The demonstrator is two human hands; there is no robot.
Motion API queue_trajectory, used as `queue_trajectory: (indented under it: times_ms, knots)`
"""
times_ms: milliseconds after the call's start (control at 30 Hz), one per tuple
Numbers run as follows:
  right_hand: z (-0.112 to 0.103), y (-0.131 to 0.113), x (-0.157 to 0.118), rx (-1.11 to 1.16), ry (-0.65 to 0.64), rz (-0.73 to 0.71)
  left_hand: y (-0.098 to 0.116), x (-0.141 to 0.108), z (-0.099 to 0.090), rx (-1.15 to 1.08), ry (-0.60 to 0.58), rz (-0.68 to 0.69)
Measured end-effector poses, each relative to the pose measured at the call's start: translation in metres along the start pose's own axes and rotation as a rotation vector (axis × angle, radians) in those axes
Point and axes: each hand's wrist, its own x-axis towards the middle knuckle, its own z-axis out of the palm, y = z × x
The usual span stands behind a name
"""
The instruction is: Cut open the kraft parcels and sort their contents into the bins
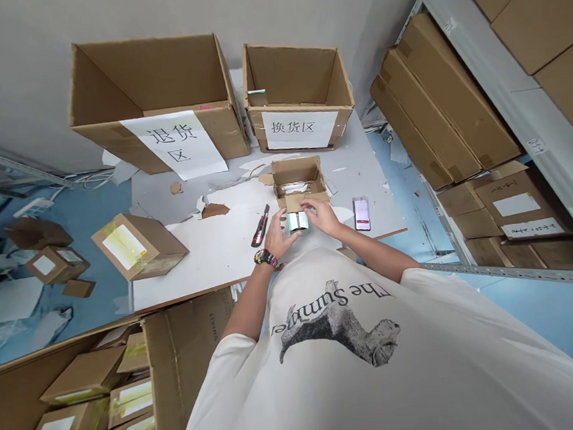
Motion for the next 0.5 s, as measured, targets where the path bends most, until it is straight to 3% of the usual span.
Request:
queue_trajectory:
  times_ms: [100,200,300,500]
  knots:
    - [-0.002,-0.001,-0.009,-0.092,-0.129,-0.095,0.017,0.003,-0.013,0.12,0.024,0.094]
    - [-0.005,-0.004,-0.014,-0.19,-0.224,-0.134,0.024,0.014,-0.024,0.193,-0.14,0.213]
    - [-0.009,-0.009,-0.017,-0.258,-0.245,-0.134,0.019,0.025,-0.03,0.224,-0.248,0.245]
    - [-0.011,-0.022,-0.019,-0.361,-0.276,-0.075,0.004,0.035,-0.032,0.253,-0.337,0.22]
